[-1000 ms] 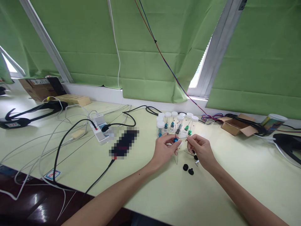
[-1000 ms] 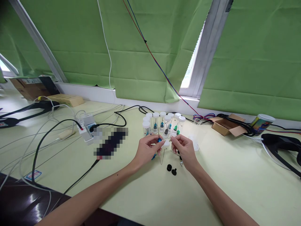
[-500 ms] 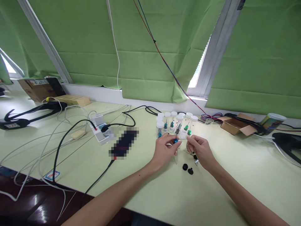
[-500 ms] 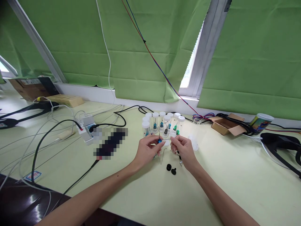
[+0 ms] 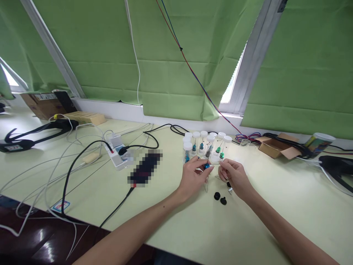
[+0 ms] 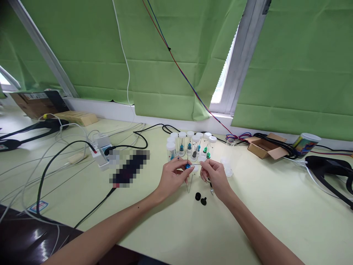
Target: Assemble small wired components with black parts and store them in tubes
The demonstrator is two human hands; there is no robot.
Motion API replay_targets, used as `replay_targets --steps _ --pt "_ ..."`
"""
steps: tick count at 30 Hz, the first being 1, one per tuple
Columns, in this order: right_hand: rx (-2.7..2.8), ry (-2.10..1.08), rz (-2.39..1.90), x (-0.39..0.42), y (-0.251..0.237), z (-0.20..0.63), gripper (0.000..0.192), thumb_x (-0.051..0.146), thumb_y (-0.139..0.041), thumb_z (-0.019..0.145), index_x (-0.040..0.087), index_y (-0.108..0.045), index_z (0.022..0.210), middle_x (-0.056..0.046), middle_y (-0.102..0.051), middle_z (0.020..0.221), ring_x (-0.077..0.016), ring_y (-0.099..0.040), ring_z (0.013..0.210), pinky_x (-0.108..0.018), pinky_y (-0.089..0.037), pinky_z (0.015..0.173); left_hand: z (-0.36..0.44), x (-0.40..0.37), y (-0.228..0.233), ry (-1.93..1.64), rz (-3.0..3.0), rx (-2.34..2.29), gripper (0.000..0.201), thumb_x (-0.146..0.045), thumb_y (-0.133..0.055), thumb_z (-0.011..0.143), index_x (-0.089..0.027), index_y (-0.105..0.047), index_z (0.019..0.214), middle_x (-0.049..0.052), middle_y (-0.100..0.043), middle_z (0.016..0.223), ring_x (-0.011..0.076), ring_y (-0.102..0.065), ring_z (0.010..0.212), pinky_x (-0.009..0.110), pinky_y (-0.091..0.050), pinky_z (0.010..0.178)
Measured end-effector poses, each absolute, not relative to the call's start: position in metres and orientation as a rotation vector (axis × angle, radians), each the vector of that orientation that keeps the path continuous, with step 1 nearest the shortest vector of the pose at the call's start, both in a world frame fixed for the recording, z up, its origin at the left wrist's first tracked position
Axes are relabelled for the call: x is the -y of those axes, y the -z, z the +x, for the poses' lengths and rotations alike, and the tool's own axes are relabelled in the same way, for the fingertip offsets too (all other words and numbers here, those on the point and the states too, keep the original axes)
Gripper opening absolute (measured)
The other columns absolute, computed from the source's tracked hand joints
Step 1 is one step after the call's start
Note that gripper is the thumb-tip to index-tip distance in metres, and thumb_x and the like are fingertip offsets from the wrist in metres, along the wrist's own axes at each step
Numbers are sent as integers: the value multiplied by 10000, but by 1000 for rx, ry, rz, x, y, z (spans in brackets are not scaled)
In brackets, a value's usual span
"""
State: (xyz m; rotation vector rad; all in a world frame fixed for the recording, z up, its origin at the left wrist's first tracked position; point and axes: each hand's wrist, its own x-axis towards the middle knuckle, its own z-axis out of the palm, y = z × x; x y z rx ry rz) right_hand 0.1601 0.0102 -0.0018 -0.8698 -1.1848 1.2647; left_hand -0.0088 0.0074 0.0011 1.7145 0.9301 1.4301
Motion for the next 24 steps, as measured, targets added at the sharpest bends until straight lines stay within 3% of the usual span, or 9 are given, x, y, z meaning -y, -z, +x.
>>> replay_targets --steps 4,8,24 --pt "1170 -1272 -855 -8 -2 160 233 405 -709 806 196 -614 768 42 -481 545 -102 -415 474 -249 -324 449 -9 -10 -2 -1454 1619 -920 203 -340 -698 781 -150 -713 852 12 -502 792 65 -513 521 214 -548 436" --pt "1212 -1264 -818 -7 -4 161 262 390 -710 807 217 -653 995 19 -552 661 -97 -433 497 -250 -337 453 -10 -12 -3 -1452 1578 -931 188 -329 -693 788 -150 -700 845 10 -523 794 64 -533 494 214 -519 445" --pt "1241 -1238 -801 -10 1 162 183 369 -705 828 198 -698 896 12 -559 662 -90 -454 497 -253 -337 458 -10 -13 2 -1462 1597 -924 176 -305 -687 796 -146 -707 867 14 -522 809 61 -533 503 211 -531 438"
